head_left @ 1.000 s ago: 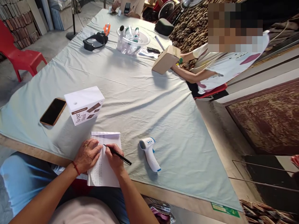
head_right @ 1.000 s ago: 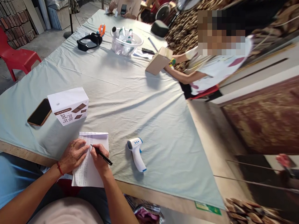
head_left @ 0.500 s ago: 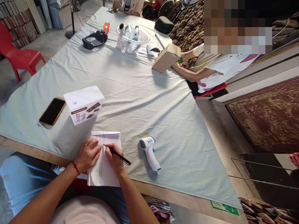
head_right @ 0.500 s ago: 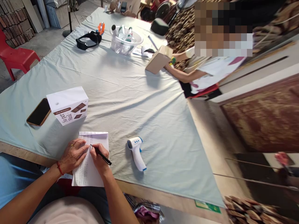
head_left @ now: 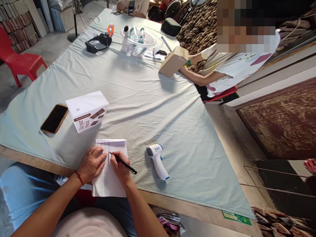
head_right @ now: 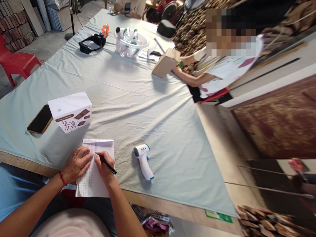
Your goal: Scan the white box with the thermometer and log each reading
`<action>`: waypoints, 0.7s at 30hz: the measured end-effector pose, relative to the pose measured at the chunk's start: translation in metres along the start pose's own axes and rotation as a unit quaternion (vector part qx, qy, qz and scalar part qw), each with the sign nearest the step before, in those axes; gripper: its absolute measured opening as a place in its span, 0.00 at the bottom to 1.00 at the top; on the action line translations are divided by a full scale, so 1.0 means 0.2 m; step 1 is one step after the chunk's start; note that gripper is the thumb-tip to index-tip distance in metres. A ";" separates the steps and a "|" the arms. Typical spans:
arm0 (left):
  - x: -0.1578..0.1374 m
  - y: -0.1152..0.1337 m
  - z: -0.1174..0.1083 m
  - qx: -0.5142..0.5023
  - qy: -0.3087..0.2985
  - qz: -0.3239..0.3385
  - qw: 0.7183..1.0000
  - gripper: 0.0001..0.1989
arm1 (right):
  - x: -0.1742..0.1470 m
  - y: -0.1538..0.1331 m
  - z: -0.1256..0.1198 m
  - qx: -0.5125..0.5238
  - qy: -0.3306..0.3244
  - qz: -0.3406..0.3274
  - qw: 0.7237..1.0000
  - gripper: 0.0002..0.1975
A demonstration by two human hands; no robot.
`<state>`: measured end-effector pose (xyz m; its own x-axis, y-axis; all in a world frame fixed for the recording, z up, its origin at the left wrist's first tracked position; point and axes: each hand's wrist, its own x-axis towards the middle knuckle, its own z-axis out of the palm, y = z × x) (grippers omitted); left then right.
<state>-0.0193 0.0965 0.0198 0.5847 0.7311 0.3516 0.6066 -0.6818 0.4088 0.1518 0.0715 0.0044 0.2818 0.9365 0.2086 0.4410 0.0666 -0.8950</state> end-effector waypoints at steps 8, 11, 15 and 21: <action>0.00 0.00 0.00 -0.013 -0.007 -0.008 1.000 0.16 | 0.00 0.00 0.00 -0.007 0.008 -0.023 1.000 0.07; 0.00 0.00 0.00 -0.010 -0.009 -0.007 1.000 0.15 | 0.00 0.00 0.00 -0.008 0.013 -0.038 0.999 0.07; 0.00 0.00 -0.01 -0.003 -0.007 -0.004 1.000 0.15 | 0.01 -0.01 0.00 -0.012 0.023 -0.048 0.998 0.07; 0.00 0.00 -0.01 -0.007 -0.004 -0.001 1.000 0.15 | 0.01 -0.01 -0.01 -0.016 0.013 -0.051 0.998 0.08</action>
<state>-0.0200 0.0968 0.0206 0.5883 0.7320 0.3437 0.6003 -0.6801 0.4209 0.1530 0.0723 0.0074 0.2562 0.9160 0.3086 0.4958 0.1495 -0.8555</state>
